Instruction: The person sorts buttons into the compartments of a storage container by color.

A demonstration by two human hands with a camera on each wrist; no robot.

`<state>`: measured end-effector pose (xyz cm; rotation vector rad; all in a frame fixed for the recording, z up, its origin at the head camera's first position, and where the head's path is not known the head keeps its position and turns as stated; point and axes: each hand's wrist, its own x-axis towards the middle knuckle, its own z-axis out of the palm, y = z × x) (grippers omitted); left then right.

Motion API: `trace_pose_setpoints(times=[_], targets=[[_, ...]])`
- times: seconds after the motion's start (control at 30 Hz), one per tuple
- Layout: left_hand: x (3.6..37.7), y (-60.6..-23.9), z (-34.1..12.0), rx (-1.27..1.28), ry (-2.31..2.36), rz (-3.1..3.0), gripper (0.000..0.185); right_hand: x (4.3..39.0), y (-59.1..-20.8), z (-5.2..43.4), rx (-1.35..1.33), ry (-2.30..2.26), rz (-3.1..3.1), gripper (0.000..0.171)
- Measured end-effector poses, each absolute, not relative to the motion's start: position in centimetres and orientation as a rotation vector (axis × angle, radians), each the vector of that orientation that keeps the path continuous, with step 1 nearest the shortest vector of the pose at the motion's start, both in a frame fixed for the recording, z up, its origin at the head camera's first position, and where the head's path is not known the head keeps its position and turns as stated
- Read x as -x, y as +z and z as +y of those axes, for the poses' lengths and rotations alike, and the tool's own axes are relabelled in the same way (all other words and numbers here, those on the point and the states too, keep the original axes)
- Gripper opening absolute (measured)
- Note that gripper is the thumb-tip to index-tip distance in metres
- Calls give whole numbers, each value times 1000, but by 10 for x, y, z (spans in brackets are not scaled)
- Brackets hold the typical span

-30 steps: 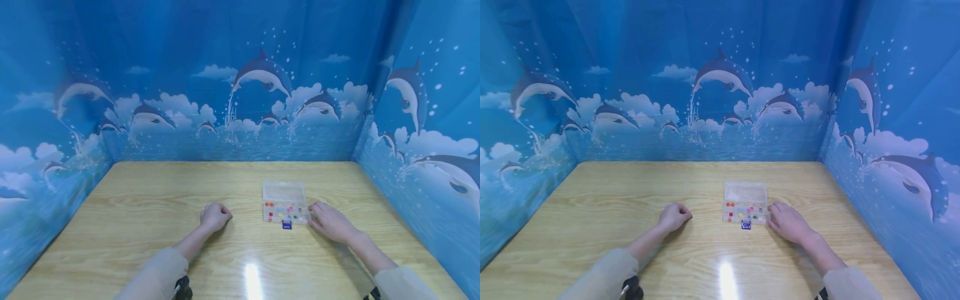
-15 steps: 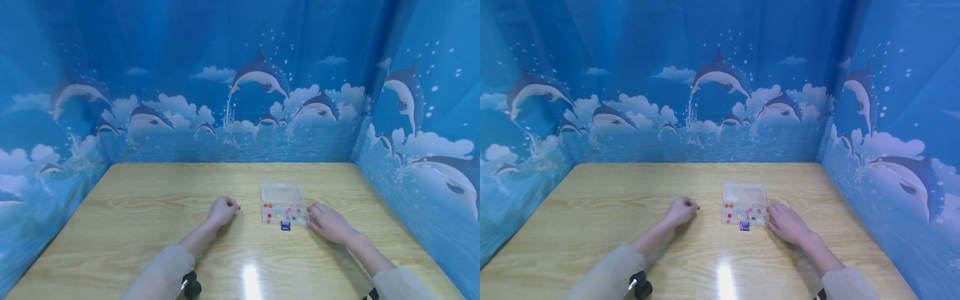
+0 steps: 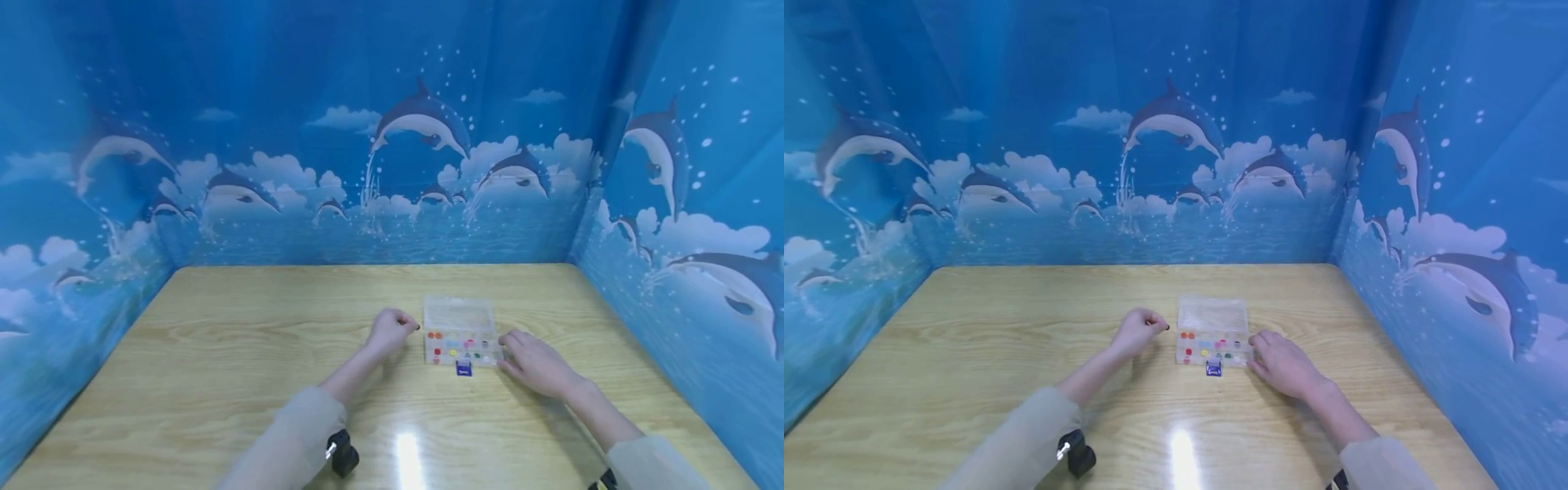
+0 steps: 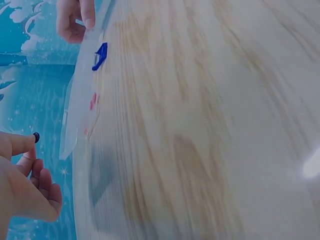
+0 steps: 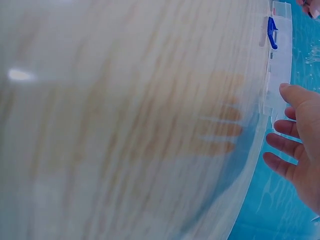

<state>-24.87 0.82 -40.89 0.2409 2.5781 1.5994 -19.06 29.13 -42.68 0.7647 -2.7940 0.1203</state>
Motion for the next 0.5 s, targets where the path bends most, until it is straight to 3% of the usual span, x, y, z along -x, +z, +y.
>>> trace_pose_setpoints(times=[0.5], targets=[[249, -406, 49, -264, 1632, 2515, 8, 190, -427, 291, -773, 124, -2786, 34]])
